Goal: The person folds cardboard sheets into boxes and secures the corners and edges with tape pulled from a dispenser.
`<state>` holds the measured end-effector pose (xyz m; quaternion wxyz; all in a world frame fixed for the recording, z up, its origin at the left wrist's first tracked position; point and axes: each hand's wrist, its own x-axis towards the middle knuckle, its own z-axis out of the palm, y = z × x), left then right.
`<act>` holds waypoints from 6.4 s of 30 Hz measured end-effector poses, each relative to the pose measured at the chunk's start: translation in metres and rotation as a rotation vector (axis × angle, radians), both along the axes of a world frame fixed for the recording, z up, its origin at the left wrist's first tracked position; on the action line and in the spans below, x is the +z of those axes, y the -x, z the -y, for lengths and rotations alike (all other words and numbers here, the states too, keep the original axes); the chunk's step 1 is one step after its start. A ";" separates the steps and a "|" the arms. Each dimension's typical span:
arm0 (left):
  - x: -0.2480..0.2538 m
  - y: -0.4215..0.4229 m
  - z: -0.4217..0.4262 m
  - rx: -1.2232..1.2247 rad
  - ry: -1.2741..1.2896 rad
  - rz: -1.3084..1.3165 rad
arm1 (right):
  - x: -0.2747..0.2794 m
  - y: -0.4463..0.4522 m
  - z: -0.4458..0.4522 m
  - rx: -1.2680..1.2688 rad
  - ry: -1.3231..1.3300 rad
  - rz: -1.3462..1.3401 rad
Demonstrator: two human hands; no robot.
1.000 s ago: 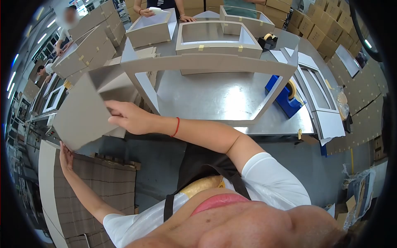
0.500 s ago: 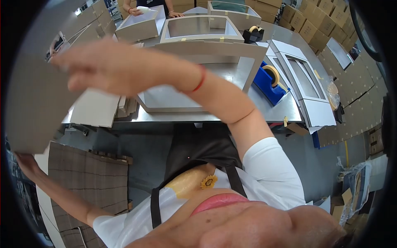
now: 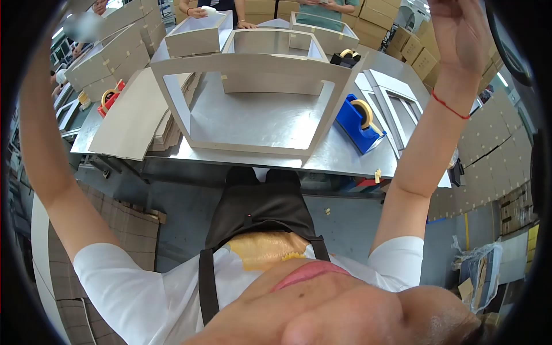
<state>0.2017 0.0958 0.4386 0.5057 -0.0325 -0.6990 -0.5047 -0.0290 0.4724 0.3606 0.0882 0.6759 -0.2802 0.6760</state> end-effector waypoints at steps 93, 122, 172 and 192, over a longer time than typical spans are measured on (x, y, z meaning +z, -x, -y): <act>-0.196 0.138 0.071 0.248 0.621 0.815 | -0.152 0.113 0.021 -0.815 -0.663 -0.219; -0.227 0.106 -0.012 0.476 1.279 0.234 | -0.158 0.101 0.030 -0.864 -0.532 -0.126; -0.239 0.117 -0.007 0.550 1.109 0.163 | -0.154 0.063 0.066 -1.647 -0.671 -0.522; -0.239 0.114 -0.001 0.506 1.166 0.130 | -0.167 0.082 0.049 -1.155 -0.426 -0.280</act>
